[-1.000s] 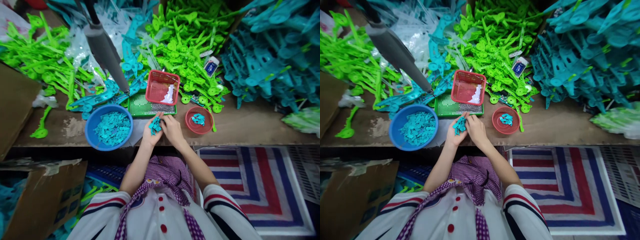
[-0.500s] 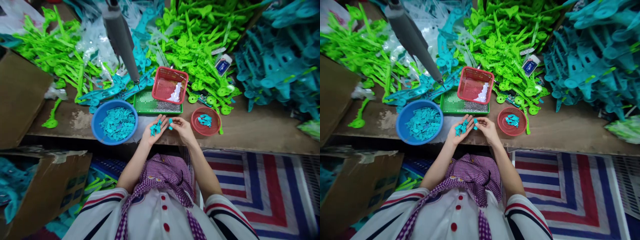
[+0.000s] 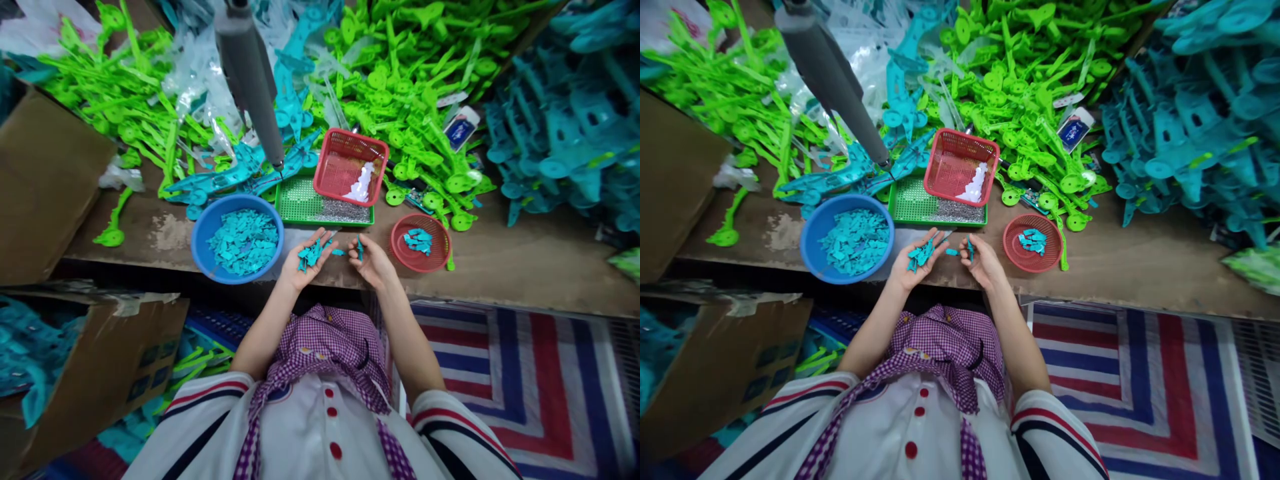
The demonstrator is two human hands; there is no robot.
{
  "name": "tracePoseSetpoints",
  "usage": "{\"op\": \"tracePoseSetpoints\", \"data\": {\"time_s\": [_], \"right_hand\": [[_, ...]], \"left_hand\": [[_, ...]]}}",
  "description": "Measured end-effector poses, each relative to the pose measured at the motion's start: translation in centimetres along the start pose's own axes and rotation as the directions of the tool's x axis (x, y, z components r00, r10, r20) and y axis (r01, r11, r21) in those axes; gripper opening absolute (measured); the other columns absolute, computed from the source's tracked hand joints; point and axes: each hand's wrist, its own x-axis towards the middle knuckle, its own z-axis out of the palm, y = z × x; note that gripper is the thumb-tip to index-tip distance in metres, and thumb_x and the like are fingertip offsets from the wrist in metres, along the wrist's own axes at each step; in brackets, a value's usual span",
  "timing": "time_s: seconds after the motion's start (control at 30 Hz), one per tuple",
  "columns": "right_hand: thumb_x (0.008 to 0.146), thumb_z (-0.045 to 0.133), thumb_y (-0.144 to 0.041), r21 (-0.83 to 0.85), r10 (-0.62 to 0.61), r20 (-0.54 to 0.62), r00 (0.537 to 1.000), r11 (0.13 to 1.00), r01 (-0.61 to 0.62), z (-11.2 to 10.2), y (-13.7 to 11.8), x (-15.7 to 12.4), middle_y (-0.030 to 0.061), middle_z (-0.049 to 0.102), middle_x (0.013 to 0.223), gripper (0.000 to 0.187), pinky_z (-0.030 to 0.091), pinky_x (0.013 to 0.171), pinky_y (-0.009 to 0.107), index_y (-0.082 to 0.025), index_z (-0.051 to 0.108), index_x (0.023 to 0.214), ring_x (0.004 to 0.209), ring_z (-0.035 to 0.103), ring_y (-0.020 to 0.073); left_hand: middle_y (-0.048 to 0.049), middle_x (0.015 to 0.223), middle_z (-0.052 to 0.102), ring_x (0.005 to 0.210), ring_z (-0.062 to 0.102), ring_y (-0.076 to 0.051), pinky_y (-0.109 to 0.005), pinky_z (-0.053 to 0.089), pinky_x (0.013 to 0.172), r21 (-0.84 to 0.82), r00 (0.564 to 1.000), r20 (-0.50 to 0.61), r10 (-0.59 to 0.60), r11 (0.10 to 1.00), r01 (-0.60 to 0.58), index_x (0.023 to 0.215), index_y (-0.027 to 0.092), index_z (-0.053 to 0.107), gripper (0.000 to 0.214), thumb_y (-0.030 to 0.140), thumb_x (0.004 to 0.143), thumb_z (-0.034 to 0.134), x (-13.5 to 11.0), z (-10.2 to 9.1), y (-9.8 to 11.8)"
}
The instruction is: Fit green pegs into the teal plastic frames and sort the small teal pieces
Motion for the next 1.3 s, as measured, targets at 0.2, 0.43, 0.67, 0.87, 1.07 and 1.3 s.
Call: {"op": "tracePoseSetpoints", "data": {"time_s": [0.2,0.43,0.67,0.87,1.07,1.3], "right_hand": [[0.066,0.082,-0.04,-0.06,-0.02,0.006,1.0,0.998,0.02,0.2,0.1,-0.8,-0.0038,0.061,0.064,0.042,0.025,0.04,0.016,-0.018,0.065,0.098,0.048,0.042,0.005],[0.074,0.075,-0.046,-0.053,-0.006,0.006,1.0,0.999,0.006,0.2,0.5,-0.7,-0.005,0.058,0.063,0.033,0.025,0.04,0.017,-0.022,0.06,0.09,0.048,0.044,0.0065],[0.086,0.068,-0.04,-0.746,-0.216,0.354,0.91,0.521,0.414,1.7,-0.9,-1.2,0.0026,0.076,0.098,0.024,0.05,0.081,0.031,-0.025,0.074,0.104,0.088,0.069,0.0192],[0.096,0.058,-0.035,-0.856,-0.089,0.516,0.852,-0.024,0.516,3.0,-2.9,-1.9,0.0036,0.077,0.109,0.026,0.048,0.08,0.031,-0.03,0.071,0.117,0.095,0.071,0.0239],[0.101,0.049,-0.039,-0.868,-0.266,0.48,0.836,-0.001,0.497,0.6,-3.4,-1.4,0.0056,0.075,0.099,0.027,0.046,0.076,0.029,-0.022,0.068,0.108,0.089,0.07,0.0216],[0.102,0.044,-0.043,-0.889,-0.198,0.449,0.871,-0.196,0.413,-0.4,-0.9,0.7,0.0088,0.071,0.119,0.036,0.047,0.081,0.032,-0.021,0.061,0.124,0.105,0.067,0.0248]], "left_hand": [[-0.0055,0.118,0.072,0.054,0.058,-0.001,-0.004,0.042,0.039,-0.01,0.998,0.025,-0.058,0.998,0.058,0.136,0.024,0.058,0.053,0.003,0.093,0.036,-0.8,-0.4,1.0],[-0.0094,0.112,0.073,0.043,0.045,0.001,-0.003,0.032,0.032,0.034,0.992,0.02,-0.127,0.991,0.126,0.137,0.02,0.055,0.049,0.003,0.096,0.035,-1.6,-0.4,0.6],[0.0004,0.07,0.063,0.042,0.051,-0.003,-0.008,0.029,0.03,0.328,0.999,-0.028,-0.031,0.944,0.038,0.138,0.012,0.053,0.052,0.001,0.087,0.05,-1.8,0.0,-0.7],[0.0011,0.07,0.062,0.042,0.052,-0.004,-0.009,0.031,0.03,0.392,0.998,0.048,-0.038,0.92,0.016,0.136,0.009,0.054,0.053,0.0,0.083,0.054,-1.8,-0.6,-0.5],[-0.008,0.088,0.072,0.04,0.045,0.0,-0.007,0.031,0.03,0.237,0.993,0.029,-0.114,0.966,0.104,0.122,0.007,0.06,0.036,0.003,0.09,0.046,-2.2,-1.3,-0.1],[-0.0103,0.096,0.075,0.041,0.045,0.0,-0.008,0.032,0.03,0.211,0.997,-0.059,0.049,0.977,-0.036,0.11,0.008,0.062,0.025,0.003,0.091,0.045,-4.6,-3.2,0.1]]}}
